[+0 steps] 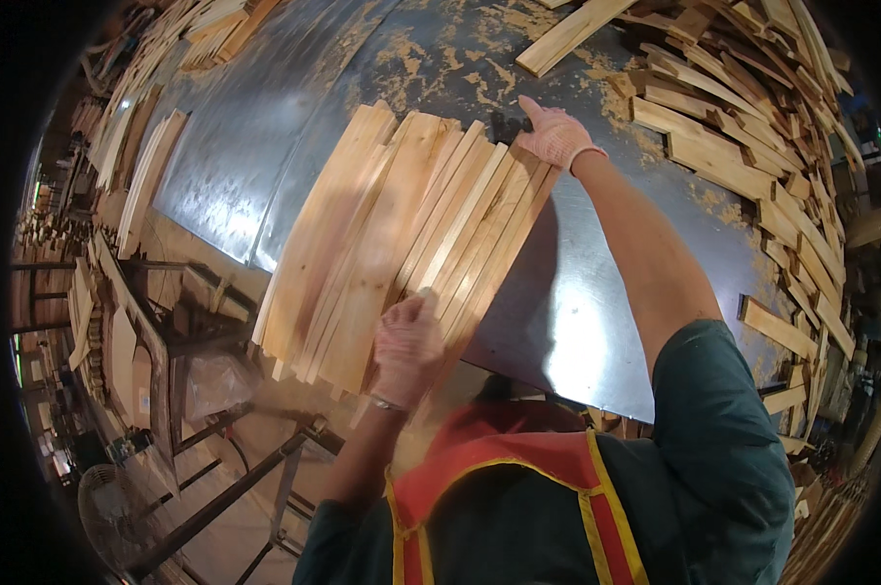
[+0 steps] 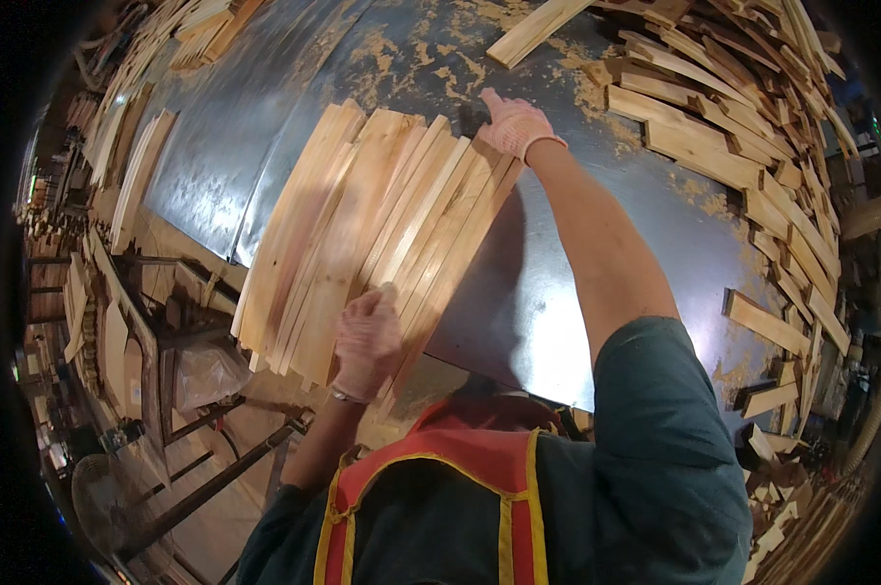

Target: The person sorts and stacks light-colored wooden planks on a metal workbench. They pick up individual pieces from a large pile, inspect them, and arrange them into neat stacks. The person occasionally lifts and moves entire stacks of wood to different locations on the table.

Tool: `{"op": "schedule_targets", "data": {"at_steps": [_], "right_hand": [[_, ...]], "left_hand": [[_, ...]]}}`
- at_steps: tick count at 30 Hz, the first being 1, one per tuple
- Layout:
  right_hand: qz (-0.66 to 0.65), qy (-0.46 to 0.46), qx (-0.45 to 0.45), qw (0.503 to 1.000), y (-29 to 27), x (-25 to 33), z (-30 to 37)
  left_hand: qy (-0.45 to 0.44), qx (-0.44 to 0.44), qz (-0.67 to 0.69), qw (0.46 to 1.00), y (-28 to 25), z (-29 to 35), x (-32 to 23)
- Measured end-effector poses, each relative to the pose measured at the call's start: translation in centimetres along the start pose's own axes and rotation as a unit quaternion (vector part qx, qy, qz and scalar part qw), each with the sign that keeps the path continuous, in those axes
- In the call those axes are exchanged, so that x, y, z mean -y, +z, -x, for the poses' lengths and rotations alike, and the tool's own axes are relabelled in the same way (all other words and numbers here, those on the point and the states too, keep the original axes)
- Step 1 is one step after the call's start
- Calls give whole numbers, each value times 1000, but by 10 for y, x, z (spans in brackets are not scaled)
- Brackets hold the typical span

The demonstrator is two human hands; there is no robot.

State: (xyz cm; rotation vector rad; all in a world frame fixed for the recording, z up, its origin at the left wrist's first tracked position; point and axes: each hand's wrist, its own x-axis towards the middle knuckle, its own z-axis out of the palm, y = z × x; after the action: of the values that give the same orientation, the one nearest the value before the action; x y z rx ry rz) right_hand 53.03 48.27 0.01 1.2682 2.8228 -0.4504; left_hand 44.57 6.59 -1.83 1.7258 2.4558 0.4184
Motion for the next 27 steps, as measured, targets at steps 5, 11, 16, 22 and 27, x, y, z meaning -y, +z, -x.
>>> {"op": "schedule_targets", "data": {"at_steps": [5, 11, 16, 22, 27], "right_hand": [[-66, 50, 51, 995, -43, 28, 11], [-549, 24, 74, 832, -41, -19, 65], [-365, -4, 29, 931, 1, -27, 49], [18, 58, 86, 994, -29, 37, 38], [-426, 29, 36, 903, -62, 27, 82]], "left_hand": [[-33, -1, -41, 999, 0, -26, -26], [-47, 37, -44, 997, -5, -50, -22], [-19, 77, -105, 991, -1, -65, -23], [-17, 38, -81, 996, 1, -60, -25], [-41, 50, -23, 998, 4, -54, -14]]}}
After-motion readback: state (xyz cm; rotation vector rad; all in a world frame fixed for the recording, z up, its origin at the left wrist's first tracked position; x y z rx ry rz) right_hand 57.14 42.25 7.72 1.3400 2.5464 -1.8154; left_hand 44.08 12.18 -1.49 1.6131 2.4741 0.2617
